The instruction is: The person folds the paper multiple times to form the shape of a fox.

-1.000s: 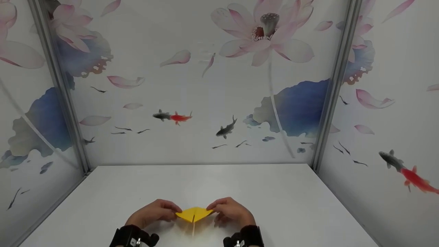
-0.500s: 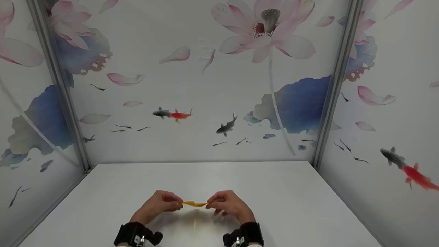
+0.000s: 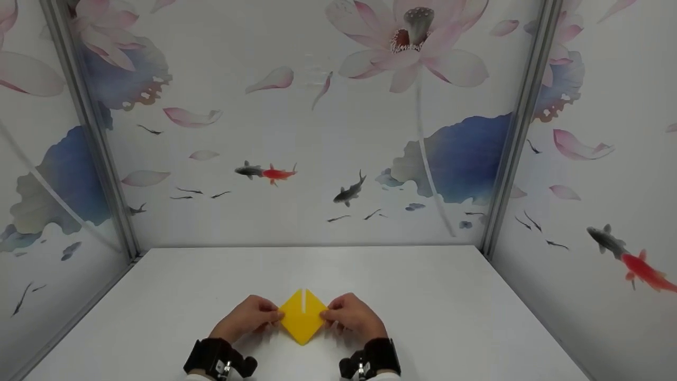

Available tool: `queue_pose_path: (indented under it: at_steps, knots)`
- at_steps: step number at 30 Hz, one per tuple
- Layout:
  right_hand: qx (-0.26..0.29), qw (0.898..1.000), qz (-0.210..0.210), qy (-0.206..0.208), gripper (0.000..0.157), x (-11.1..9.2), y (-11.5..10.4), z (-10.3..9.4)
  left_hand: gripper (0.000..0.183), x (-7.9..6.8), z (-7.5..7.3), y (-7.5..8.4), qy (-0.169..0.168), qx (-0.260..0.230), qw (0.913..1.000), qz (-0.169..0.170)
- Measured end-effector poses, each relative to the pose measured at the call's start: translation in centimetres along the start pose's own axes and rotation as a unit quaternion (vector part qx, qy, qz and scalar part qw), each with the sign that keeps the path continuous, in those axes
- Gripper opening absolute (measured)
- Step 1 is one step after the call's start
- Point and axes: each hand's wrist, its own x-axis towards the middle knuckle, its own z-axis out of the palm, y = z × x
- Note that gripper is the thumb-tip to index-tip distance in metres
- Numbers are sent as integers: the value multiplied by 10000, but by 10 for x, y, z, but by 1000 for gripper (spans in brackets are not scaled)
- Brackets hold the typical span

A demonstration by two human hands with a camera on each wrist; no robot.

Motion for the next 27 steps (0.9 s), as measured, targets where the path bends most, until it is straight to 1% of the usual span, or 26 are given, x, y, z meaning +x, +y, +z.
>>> queue_pose_path:
  at_steps: [4, 6, 8, 11, 12, 14, 16, 18, 20, 22, 24, 27]
  knots:
    - [-694, 9967, 412, 132, 20, 0, -4, 11, 27, 3, 11, 1, 369, 552, 9965, -516]
    - [-867, 9944, 558, 219, 22, 1, -5, 15, 33, 3, 16, 3, 551, 802, 9932, -647]
    - [-958, 9929, 625, 327, 23, 2, -7, 17, 36, 2, 20, 6, 691, 1054, 9897, -676]
    - [-1062, 9907, 744, 414, 24, 4, -7, 17, 41, 1, 26, 10, 796, 1353, 9864, -495]
    - [-1103, 9899, 774, 430, 26, 4, -6, 16, 39, 1, 28, 12, 779, 1433, 9858, -391]
    - [-1180, 9888, 802, 447, 28, 5, -6, 16, 30, 1, 31, 15, 636, 1511, 9864, -129]
    - [-1237, 9880, 802, 459, 31, 5, -5, 16, 17, 2, 34, 17, 378, 1515, 9876, 149]
    - [-1291, 9876, 755, 478, 32, 4, -5, 16, 11, 2, 36, 18, 86, 1456, 9889, 297]
    - [-1350, 9871, 696, 507, 33, 3, -6, 17, 13, 2, 37, 19, -158, 1450, 9887, 335]
    - [-1381, 9868, 623, 568, 33, 2, -7, 18, 18, 1, 38, 20, -298, 1487, 9880, 283]
    - [-1407, 9862, 611, 631, 35, 1, -9, 19, 24, -1, 39, 21, -334, 1547, 9871, 250]
    - [-1447, 9857, 533, 681, 36, 0, -13, 20, 26, -3, 40, 25, -306, 1564, 9871, 139]
